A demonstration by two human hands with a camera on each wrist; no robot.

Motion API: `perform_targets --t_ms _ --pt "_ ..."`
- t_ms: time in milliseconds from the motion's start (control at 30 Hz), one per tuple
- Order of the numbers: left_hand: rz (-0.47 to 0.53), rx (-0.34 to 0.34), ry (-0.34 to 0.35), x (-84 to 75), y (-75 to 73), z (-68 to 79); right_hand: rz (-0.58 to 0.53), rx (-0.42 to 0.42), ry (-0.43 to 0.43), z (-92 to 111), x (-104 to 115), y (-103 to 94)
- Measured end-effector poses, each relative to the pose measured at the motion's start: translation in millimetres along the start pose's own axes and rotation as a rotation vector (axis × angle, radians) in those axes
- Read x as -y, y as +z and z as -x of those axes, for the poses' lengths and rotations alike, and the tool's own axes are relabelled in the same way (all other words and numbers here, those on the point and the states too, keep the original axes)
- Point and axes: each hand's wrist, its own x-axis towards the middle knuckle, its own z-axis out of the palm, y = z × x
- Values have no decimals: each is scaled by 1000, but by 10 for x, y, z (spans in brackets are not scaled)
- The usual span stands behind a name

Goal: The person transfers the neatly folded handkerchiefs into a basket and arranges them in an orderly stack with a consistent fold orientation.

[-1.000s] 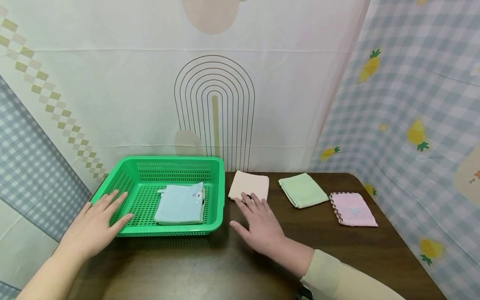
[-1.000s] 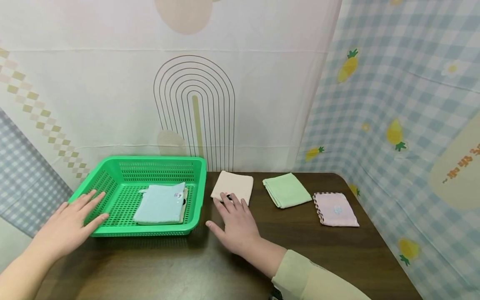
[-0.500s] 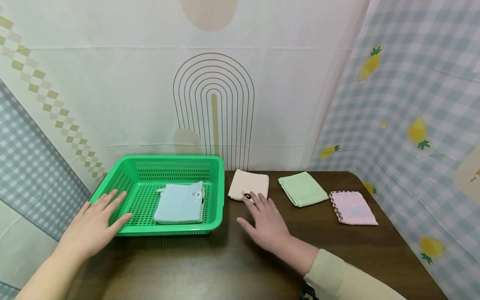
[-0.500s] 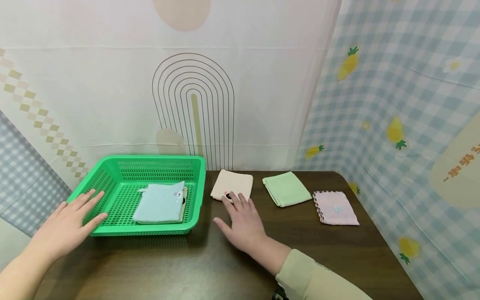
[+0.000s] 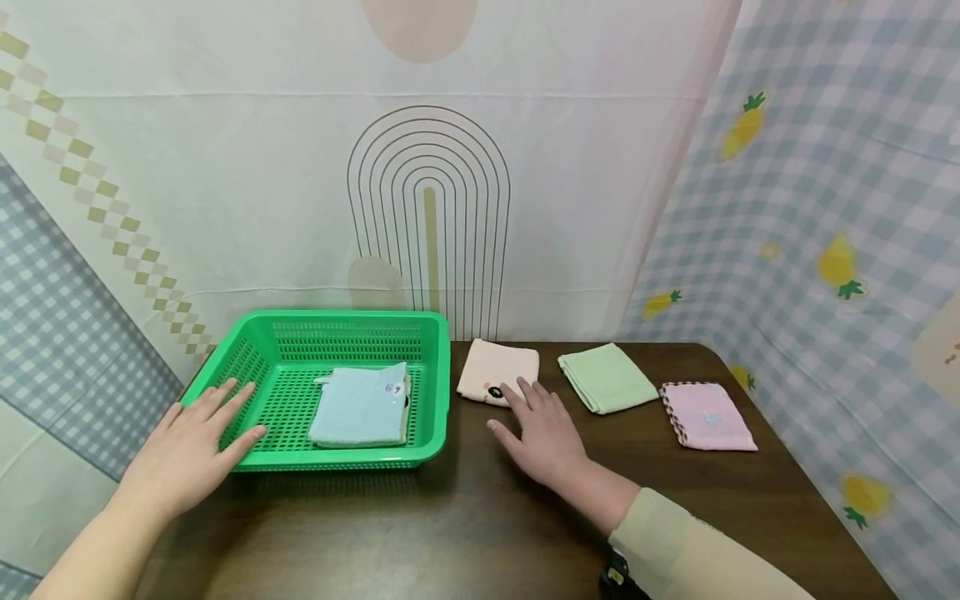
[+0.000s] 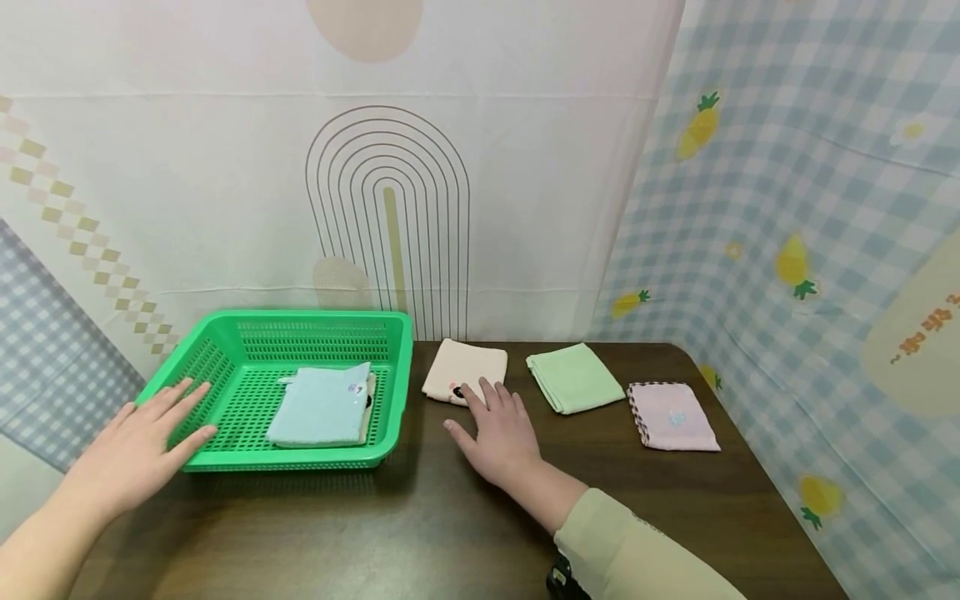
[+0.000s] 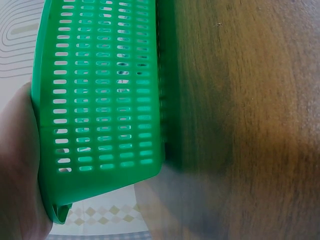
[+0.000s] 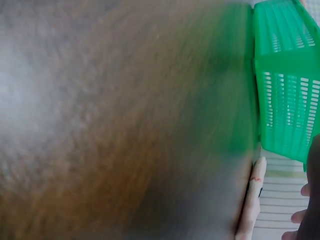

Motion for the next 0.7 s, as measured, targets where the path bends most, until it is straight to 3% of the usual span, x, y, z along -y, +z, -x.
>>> perform_targets --t_ms 700 --pt "3 6 -6 -21 -19 7 -2 -22 84 -268 -205 105"
